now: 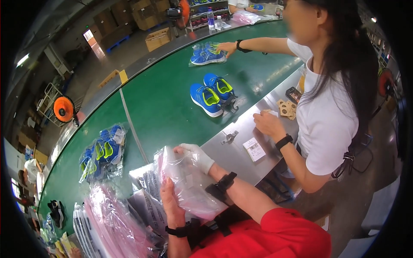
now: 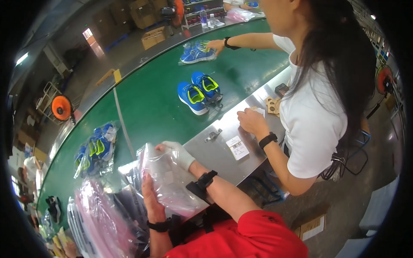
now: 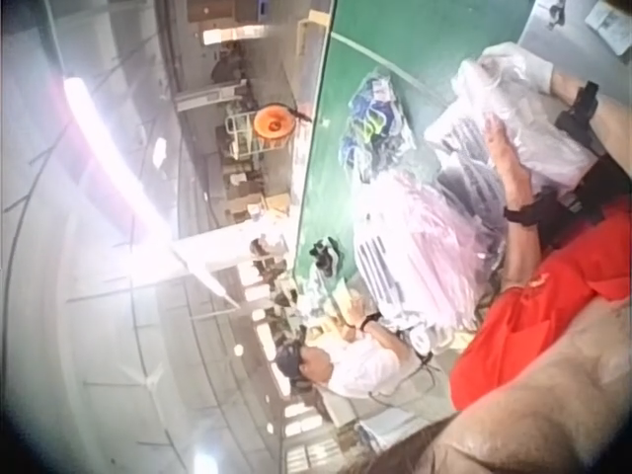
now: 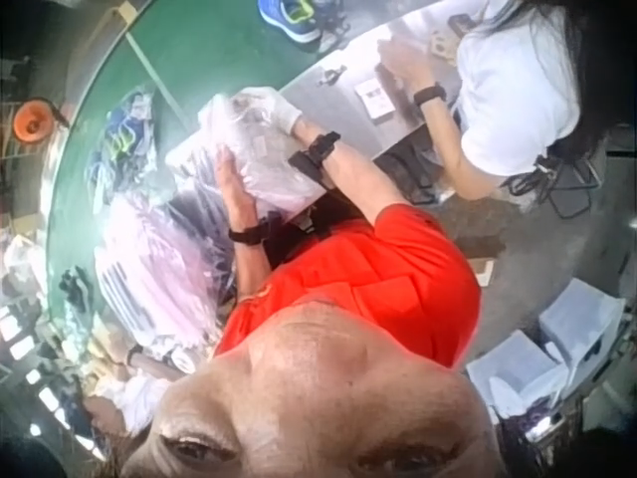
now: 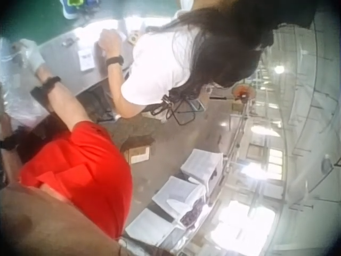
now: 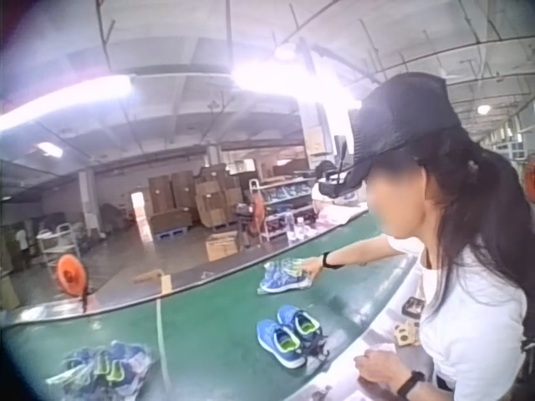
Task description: The recorder is placing pairs of athletic shoes into clear plastic bags on a conveyor belt assembly line.
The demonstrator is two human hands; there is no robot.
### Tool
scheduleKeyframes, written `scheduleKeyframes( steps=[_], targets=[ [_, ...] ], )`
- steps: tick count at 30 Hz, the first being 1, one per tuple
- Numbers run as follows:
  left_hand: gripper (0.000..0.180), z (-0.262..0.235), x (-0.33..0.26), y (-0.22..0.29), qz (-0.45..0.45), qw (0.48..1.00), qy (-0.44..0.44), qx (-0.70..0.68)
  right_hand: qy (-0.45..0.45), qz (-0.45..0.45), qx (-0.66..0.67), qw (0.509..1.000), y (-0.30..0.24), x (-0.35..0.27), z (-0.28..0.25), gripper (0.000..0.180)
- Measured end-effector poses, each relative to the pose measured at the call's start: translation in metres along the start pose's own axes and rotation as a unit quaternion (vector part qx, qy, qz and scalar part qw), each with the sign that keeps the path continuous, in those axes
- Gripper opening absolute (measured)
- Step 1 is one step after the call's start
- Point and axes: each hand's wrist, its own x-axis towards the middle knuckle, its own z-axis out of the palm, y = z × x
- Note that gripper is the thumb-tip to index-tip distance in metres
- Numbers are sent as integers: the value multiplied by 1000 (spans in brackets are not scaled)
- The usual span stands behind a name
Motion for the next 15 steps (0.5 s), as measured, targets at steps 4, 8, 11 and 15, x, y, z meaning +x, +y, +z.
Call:
scheduleKeyframes(
  steps=[4,8,11,15],
  targets=[
    [27,-22,1,-8,20,1000,15,-9,4,33,-29,999,-19,-6,9,34],
    [27,-23,3,-14,-18,999,44,-5,17,-6,-46,999,-9,-1,-1,33],
    [26,-21,4,-18,-37,999,31,-18,16,-9,-64,998,-10,1,-6,32],
    [25,-23,11,-27,-40,999,23,-27,12,3,-51,999,-12,0,-7,31]
  ],
)
